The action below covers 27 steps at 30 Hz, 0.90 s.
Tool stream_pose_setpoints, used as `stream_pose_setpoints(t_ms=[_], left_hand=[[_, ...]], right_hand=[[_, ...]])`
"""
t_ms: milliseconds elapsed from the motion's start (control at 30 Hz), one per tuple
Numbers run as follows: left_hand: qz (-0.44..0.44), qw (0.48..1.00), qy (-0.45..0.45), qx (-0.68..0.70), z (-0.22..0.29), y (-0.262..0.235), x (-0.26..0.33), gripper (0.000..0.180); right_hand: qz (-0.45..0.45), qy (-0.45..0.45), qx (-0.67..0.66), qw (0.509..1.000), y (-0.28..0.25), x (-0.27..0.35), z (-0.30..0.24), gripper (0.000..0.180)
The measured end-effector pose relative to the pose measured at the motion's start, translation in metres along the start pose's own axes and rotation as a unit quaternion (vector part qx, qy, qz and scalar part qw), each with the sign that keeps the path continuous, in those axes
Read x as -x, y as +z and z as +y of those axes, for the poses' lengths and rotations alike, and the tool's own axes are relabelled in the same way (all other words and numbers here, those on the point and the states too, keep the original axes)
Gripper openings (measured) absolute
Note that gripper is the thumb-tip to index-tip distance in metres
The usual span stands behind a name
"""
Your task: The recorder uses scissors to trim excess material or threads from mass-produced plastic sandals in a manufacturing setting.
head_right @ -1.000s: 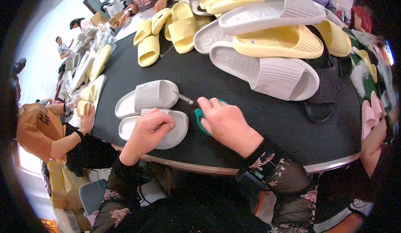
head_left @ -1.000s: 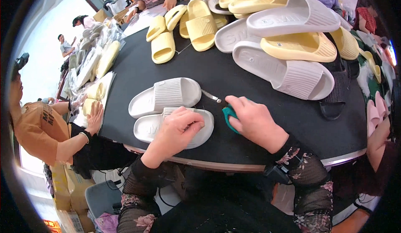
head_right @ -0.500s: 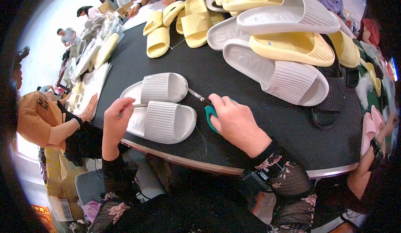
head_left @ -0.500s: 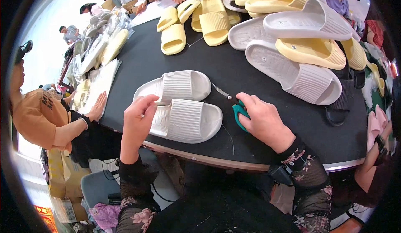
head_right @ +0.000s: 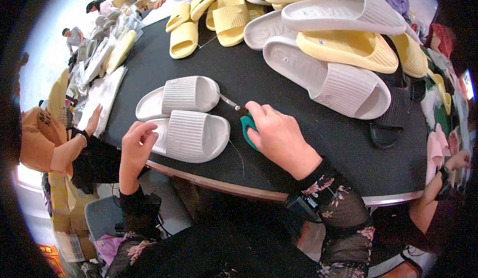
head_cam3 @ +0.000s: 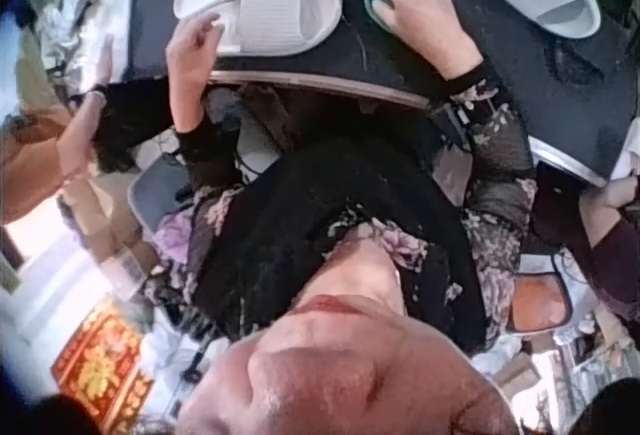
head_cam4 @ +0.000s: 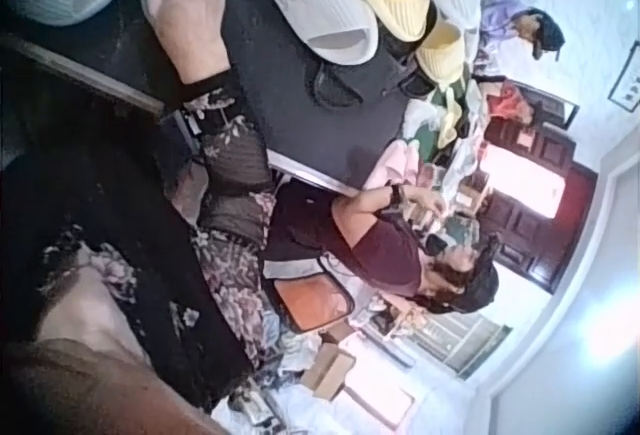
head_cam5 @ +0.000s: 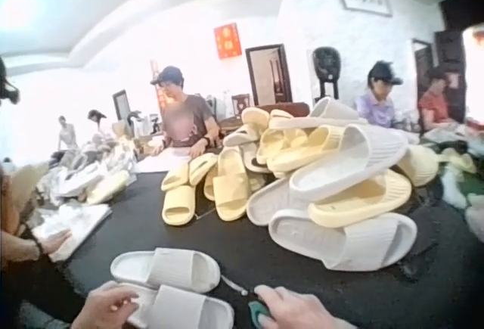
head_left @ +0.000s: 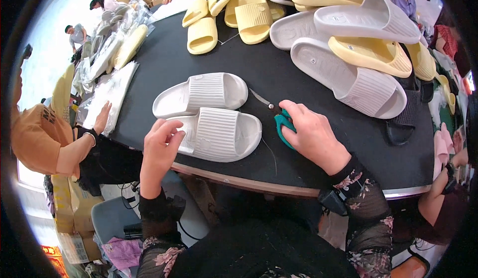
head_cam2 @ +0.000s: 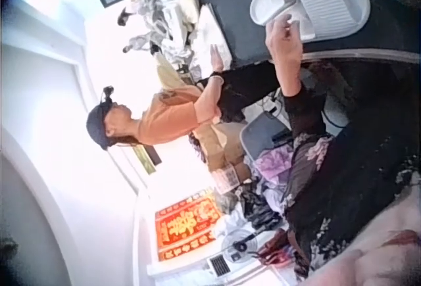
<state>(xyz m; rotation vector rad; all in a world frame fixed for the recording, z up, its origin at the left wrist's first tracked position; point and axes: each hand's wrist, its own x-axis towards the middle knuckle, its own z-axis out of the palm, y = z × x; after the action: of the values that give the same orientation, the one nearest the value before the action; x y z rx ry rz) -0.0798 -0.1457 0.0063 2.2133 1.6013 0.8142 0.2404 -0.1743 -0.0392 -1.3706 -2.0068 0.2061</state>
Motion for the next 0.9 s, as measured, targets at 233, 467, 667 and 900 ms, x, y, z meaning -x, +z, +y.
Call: stream_pose_setpoints(t_ms=[233, 467, 667, 900], left_hand=[[-0.013, 0.964, 0.254, -0.078, 0.066, 0.038, 0.005, 0.029], [-0.04, 0.94, 0.279, -0.192, 0.085, 0.08, 0.002, 0.046], [-0.009, 0.92, 0.319, -0.227, 0.082, 0.095, 0.007, 0.028], [-0.009, 0.914, 0.365, -0.177, 0.081, 0.093, 0.004, 0.011]], right_hand=[[-0.005, 0.0, 0.004, 1.0, -0.003, -0.002, 0.001, 0.037], [0.018, -0.018, 0.011, 1.0, -0.006, -0.002, -0.005, 0.036], [-0.028, 0.022, -0.002, 0.999, -0.01, 0.0, -0.011, 0.038], [-0.033, 0.011, 0.014, 0.999, -0.01, -0.003, -0.012, 0.036]])
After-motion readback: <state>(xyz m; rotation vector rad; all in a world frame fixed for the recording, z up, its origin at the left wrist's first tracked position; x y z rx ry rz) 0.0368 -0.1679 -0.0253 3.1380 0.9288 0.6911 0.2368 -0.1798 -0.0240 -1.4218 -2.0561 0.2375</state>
